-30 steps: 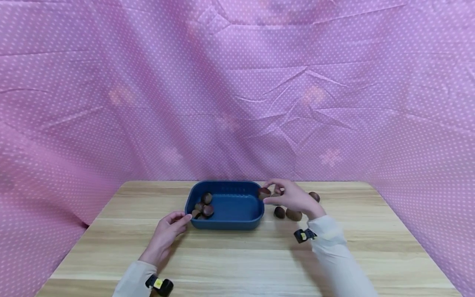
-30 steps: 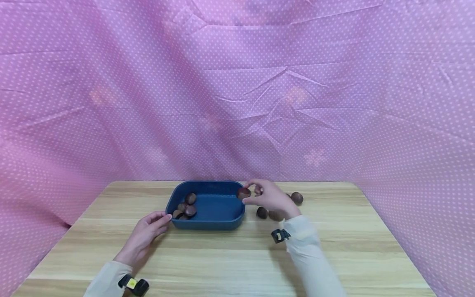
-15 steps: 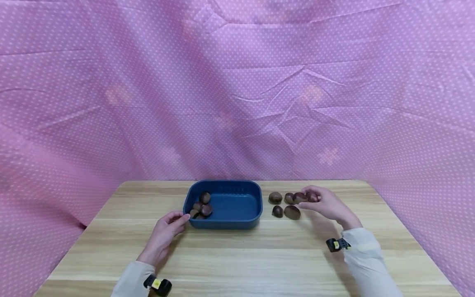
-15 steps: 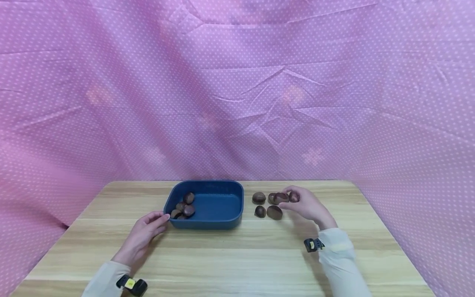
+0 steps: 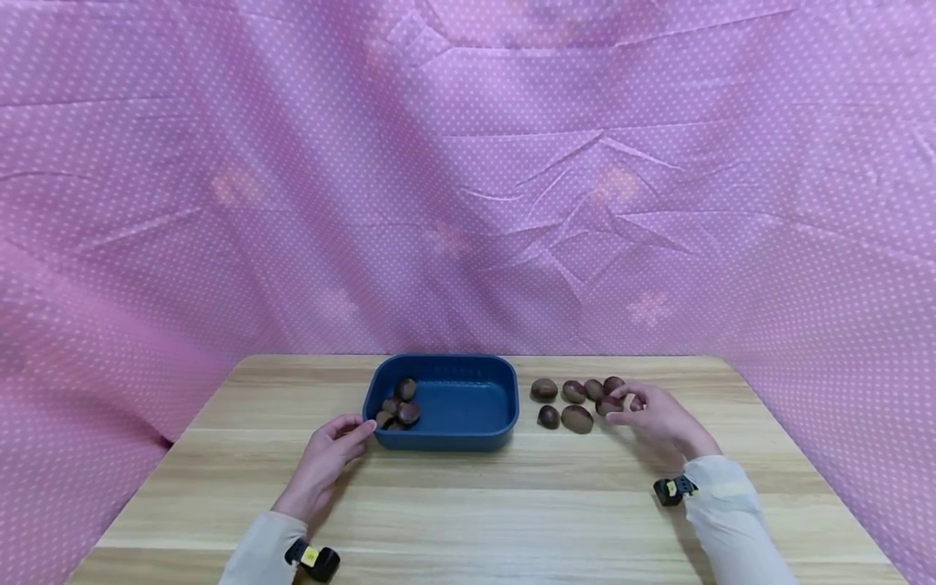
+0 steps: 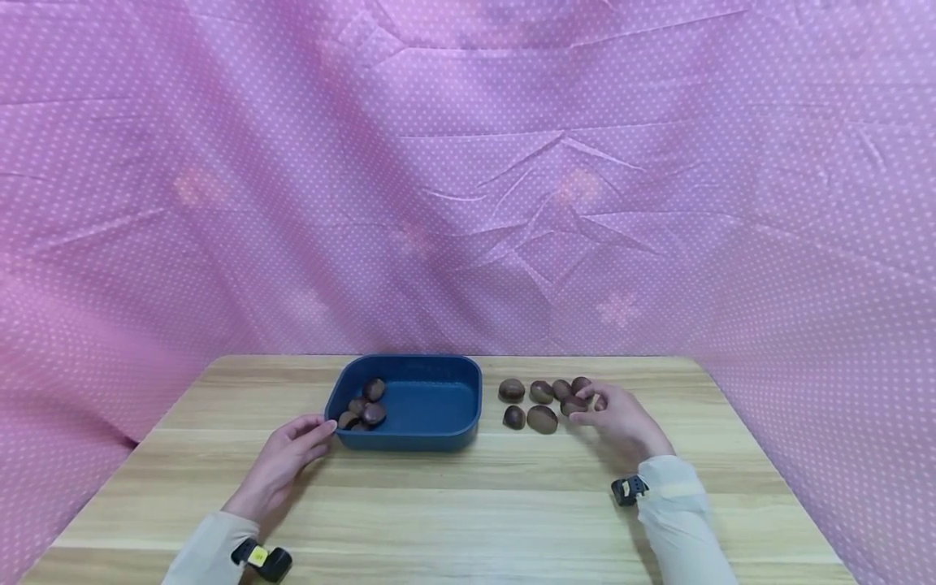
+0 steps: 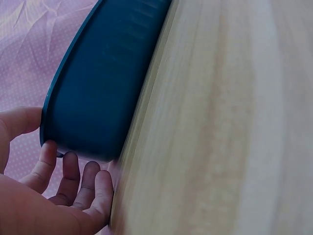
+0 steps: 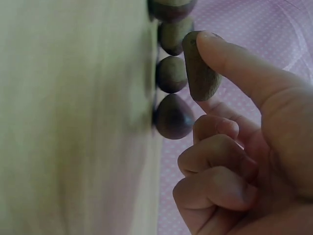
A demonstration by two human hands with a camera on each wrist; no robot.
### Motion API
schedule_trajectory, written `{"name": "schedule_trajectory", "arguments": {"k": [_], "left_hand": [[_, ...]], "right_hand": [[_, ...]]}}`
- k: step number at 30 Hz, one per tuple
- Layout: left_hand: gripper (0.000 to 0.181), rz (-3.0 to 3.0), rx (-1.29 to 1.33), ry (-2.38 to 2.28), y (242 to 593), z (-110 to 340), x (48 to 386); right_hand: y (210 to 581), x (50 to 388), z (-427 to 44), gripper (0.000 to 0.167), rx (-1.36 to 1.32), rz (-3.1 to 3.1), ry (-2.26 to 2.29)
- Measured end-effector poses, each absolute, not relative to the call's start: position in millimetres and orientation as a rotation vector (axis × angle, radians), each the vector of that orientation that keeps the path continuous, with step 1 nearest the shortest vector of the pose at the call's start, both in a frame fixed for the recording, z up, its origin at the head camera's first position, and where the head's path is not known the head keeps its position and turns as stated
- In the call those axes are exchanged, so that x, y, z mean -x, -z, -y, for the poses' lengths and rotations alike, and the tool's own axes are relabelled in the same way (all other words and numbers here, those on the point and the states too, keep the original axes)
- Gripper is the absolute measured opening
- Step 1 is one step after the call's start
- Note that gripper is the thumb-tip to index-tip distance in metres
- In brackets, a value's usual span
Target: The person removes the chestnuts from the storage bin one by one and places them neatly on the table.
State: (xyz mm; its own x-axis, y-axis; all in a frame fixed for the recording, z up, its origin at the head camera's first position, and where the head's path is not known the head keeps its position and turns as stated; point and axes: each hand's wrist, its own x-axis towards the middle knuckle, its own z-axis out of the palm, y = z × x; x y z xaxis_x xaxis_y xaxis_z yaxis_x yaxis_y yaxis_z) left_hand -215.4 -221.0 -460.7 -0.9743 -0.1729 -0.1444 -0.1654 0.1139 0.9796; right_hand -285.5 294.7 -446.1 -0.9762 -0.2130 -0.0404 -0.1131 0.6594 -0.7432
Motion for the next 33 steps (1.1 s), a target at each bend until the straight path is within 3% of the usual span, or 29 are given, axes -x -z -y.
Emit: {"name": "schedule_trajectory", "arguments": {"k": [12, 21, 33], "left_hand": [[0.029, 2.346, -0.36, 2.045, 462, 220, 216], [0.026, 2.329, -0.366, 2.052, 461, 219, 216], [0.019, 2.298, -0.374, 2.07, 461, 218, 215]], "right_hand": [[459, 285, -294, 0.056, 0.237, -2.689, 1.225], [461, 288, -295, 0.052, 0.271, -2.685, 1.238], [440, 282, -285, 0.058, 0.205, -2.702, 1.225]]}}
